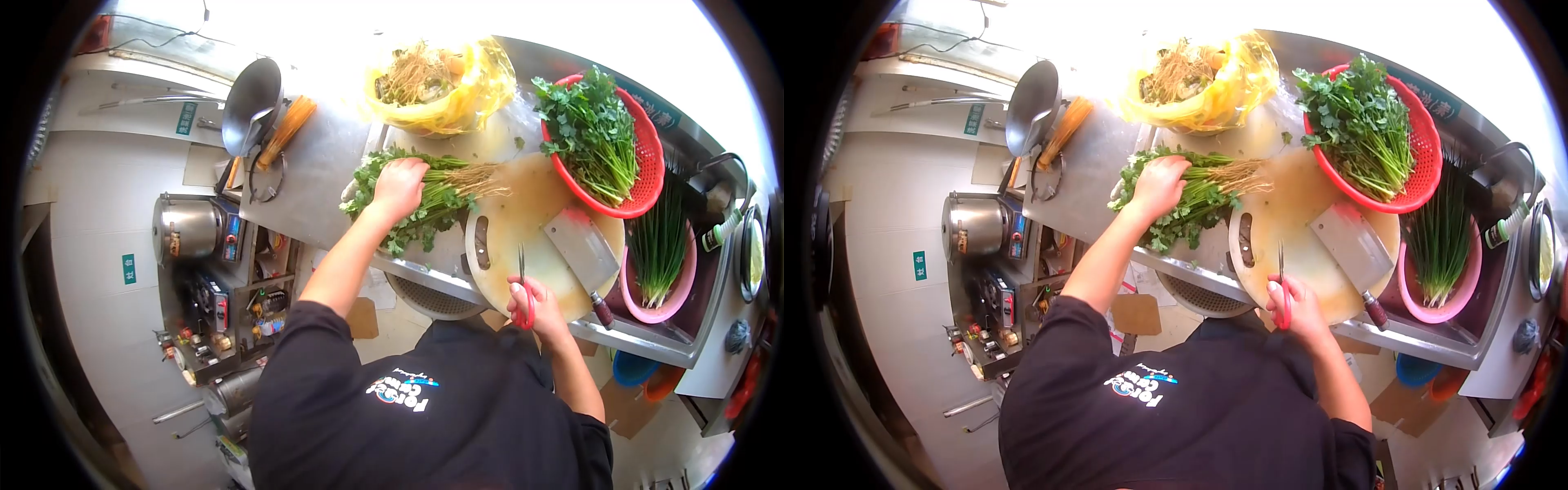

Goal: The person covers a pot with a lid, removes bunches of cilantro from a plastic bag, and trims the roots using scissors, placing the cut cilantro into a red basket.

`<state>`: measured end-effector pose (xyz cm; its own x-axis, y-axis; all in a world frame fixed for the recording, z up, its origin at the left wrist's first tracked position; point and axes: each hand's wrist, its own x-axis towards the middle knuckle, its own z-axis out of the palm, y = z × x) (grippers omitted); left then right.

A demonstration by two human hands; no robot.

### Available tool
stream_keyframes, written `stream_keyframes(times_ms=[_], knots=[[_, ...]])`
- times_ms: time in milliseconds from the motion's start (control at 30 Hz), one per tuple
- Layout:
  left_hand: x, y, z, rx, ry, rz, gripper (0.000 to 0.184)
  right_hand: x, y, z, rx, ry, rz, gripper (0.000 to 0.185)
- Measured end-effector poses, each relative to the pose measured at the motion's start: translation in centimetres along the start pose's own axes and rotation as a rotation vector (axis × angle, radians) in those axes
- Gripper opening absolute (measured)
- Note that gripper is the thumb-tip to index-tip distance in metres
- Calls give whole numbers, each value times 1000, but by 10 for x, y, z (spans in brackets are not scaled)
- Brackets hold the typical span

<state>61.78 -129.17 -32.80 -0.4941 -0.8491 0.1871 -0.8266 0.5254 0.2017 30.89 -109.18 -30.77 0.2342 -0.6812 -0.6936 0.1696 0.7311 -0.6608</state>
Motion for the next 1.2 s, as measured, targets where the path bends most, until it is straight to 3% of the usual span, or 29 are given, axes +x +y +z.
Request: stream_keyframes(times_ms=[33, 133, 267, 333, 467, 567, 800, 867, 967, 1000, 1067, 1133, 1200], knots=[[3, -3, 2, 71, -187, -91, 32, 1, -1, 1, -31, -6, 1, 41], [3, -2, 0, 185, -304, -120, 29, 1, 0, 6, -54, -11, -6, 41], [-9, -4, 5, 153, -194, -73, 28, 0, 6, 6, -20, -13, -25, 41], [-9, -4, 7, -27, -289, -313, 27, -3, 8, 6, -2, -8, -16, 40], [-8, 3, 10, 11, -320, -289, 29, -1, 14, 2, 40, 8, 15, 39], [-6, 13, 10, 127, -470, -332, 36, -1, 13, 2, 61, 7, 0, 38], [-19, 18, 15, 47, -460, -403, 33, 2, 9, 6, 62, -15, 10, 38], [-26, 18, 20, 41, -392, -403, 29, 5, 8, 5, 31, -25, 13, 38], [-36, 13, 16, 5, -39, -182, 25, 4, 3, 7, 31, -35, 18, 39], [-39, 12, 13, 6, -39, -183, 25, 5, 3, 6, 31, -36, 19, 39], [-44, 8, 5, -151, 63, -295, 27, 8, 4, 5, 23, -28, -1, 39], [-44, 11, -17, -293, -16, -534, 24, 9, 4, 4, 20, -14, 6, 38], [-48, 4, -20, -416, 139, -498, 34, 10, 4, 4, 12, -10, 17, 38]])
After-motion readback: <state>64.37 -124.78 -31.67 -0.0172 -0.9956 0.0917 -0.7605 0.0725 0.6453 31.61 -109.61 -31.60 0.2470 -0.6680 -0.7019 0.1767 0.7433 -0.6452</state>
